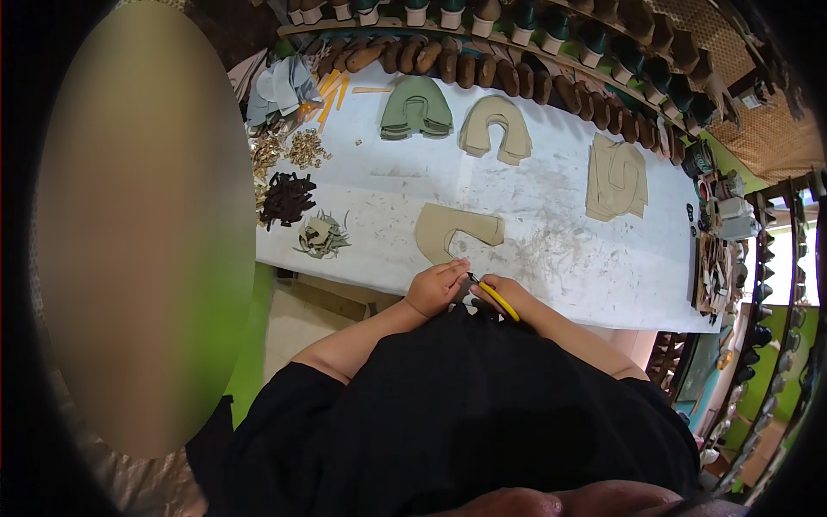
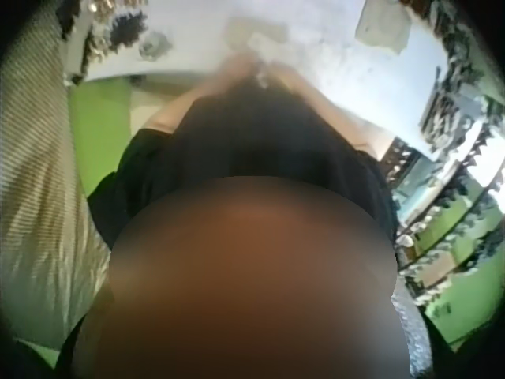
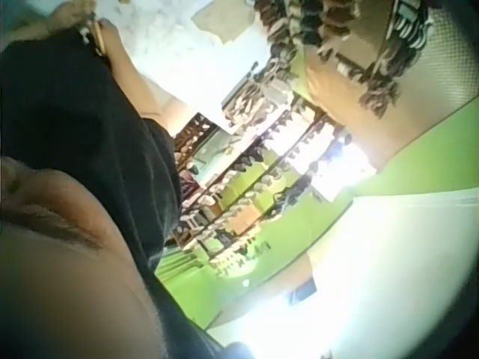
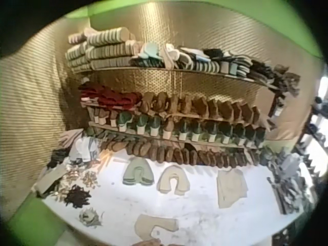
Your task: Cutting out leather or synthetic parts for shoes using scissors and organizing small components on a workbench.
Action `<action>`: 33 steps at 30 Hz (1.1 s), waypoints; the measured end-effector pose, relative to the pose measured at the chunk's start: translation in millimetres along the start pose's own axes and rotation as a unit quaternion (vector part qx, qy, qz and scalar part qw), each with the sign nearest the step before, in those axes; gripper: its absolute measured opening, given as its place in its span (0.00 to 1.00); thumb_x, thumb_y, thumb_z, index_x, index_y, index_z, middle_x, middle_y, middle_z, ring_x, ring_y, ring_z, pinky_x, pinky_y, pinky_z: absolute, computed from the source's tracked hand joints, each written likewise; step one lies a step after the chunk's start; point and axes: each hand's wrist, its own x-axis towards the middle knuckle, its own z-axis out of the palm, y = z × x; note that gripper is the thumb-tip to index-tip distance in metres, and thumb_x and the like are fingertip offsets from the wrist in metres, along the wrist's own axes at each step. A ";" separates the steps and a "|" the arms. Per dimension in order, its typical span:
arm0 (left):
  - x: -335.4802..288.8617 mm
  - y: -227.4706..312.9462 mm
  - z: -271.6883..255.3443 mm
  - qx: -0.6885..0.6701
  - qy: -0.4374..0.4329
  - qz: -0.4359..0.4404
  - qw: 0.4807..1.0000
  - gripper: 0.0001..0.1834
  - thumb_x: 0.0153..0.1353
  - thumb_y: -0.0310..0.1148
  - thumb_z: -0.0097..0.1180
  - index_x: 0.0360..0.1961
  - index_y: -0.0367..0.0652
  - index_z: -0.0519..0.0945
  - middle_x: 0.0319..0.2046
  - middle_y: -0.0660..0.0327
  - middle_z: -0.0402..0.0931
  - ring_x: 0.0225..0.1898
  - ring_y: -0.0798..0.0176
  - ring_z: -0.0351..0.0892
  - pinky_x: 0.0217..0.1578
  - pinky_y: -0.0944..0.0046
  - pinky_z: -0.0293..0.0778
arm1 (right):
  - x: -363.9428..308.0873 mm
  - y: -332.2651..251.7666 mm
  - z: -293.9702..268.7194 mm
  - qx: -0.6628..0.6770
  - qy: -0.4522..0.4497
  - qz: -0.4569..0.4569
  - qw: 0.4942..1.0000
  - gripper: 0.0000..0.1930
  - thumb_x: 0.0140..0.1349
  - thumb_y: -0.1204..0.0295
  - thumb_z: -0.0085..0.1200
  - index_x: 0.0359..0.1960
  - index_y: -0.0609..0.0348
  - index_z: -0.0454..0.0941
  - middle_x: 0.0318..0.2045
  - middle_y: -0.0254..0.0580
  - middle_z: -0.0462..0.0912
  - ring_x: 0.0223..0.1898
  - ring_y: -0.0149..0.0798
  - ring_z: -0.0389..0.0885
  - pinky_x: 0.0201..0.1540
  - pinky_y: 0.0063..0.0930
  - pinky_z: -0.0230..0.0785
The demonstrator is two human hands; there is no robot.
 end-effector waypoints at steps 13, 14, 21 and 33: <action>-0.2 -66.6 -20.1 0.135 -0.076 0.107 0.982 0.24 0.53 0.33 0.65 0.52 0.42 0.78 0.54 0.54 0.78 0.57 0.50 0.76 0.56 0.56 0.74 | 6.0 17.5 5.6 0.369 -0.145 0.093 0.913 0.25 0.70 0.44 0.43 0.31 0.54 0.69 0.13 0.27 0.61 0.08 0.24 0.53 0.11 0.21 0.48; 1.8 -68.9 -20.4 0.134 -0.077 0.108 0.982 0.24 0.53 0.33 0.65 0.52 0.42 0.78 0.54 0.54 0.78 0.57 0.50 0.76 0.56 0.56 0.74 | 5.7 18.1 5.9 0.381 -0.150 0.093 0.908 0.25 0.70 0.44 0.43 0.32 0.54 0.69 0.13 0.27 0.61 0.08 0.24 0.53 0.11 0.21 0.50; 3.7 -71.8 -17.3 0.093 -0.075 0.129 0.984 0.19 0.52 0.28 0.64 0.47 0.44 0.82 0.44 0.58 0.83 0.48 0.55 0.82 0.48 0.59 0.79 | 2.1 15.3 7.5 0.336 -0.135 0.051 0.931 0.25 0.70 0.44 0.43 0.34 0.56 0.69 0.12 0.29 0.61 0.09 0.25 0.56 0.13 0.22 0.54; 0.2 -69.0 -25.4 0.048 -0.092 0.138 0.985 0.21 0.50 0.24 0.61 0.49 0.43 0.81 0.43 0.56 0.82 0.48 0.53 0.83 0.47 0.59 0.79 | -8.4 -14.5 12.0 0.109 -0.028 0.062 0.992 0.32 0.66 0.39 0.46 0.46 0.60 0.74 0.31 0.46 0.80 0.27 0.38 0.81 0.30 0.30 0.74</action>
